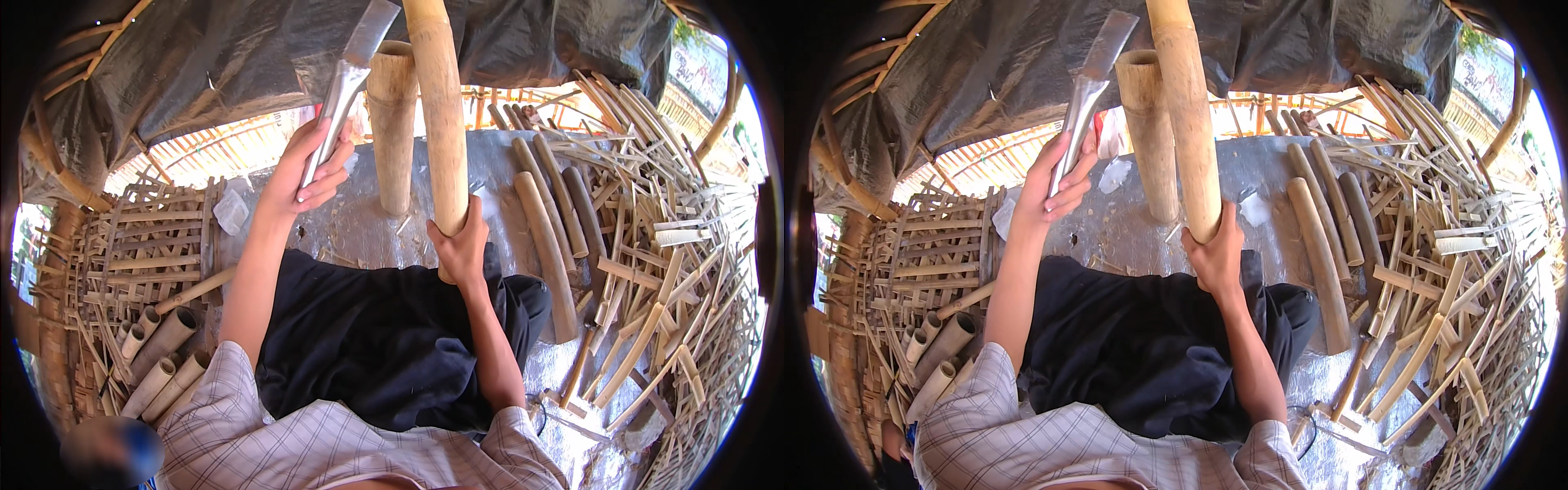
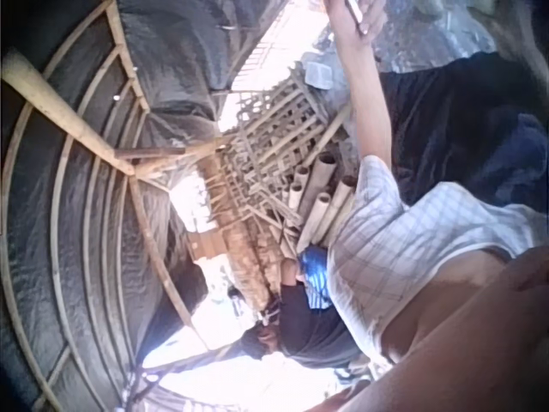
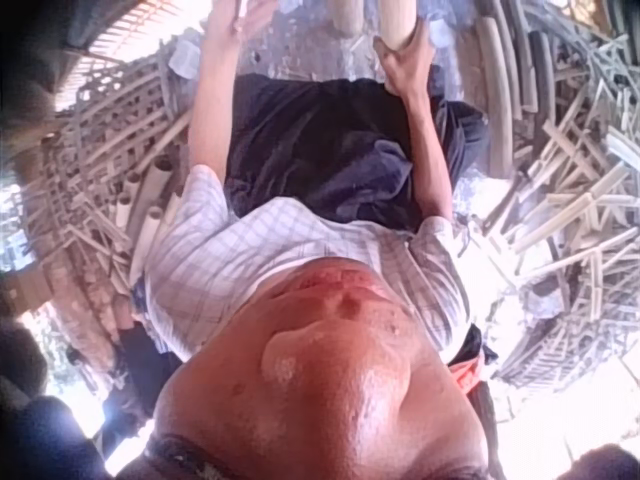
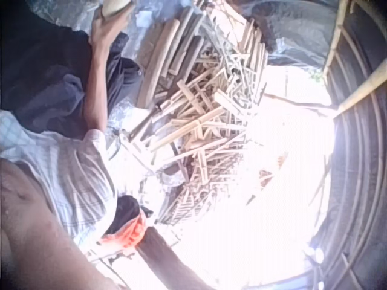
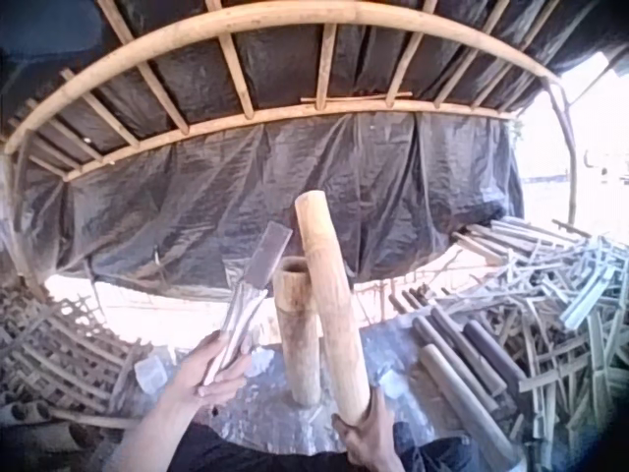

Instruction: The person splits and shaves bamboo poles using a knife, handling several different bamboo sections in a workshop environment.

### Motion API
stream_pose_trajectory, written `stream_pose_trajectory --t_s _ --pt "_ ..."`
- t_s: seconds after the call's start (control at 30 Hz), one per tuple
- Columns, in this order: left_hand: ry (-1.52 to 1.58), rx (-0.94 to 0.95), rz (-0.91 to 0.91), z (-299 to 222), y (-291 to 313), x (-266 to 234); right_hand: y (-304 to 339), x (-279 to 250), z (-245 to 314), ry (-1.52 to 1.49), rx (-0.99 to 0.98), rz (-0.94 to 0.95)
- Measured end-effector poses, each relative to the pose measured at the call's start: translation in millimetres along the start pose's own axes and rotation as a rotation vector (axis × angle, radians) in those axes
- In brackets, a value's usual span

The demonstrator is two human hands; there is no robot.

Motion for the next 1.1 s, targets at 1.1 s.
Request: stream_pose_trajectory --t_s 1.1 --pt "-0.631 -0.093 -0.457 -34.3 17.2 11.6 1.1 -3.6 2.9 -0.072 -0.024 -0.021"
Point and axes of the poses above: each hand's wrist, its own y-axis away from the middle knuckle, its own x-axis out of the palm, z = x × y, the point moved 4 cm from there along -y, towards the middle knuckle, and after that the axes turned 5 degrees about y, right-handed, at the moved point
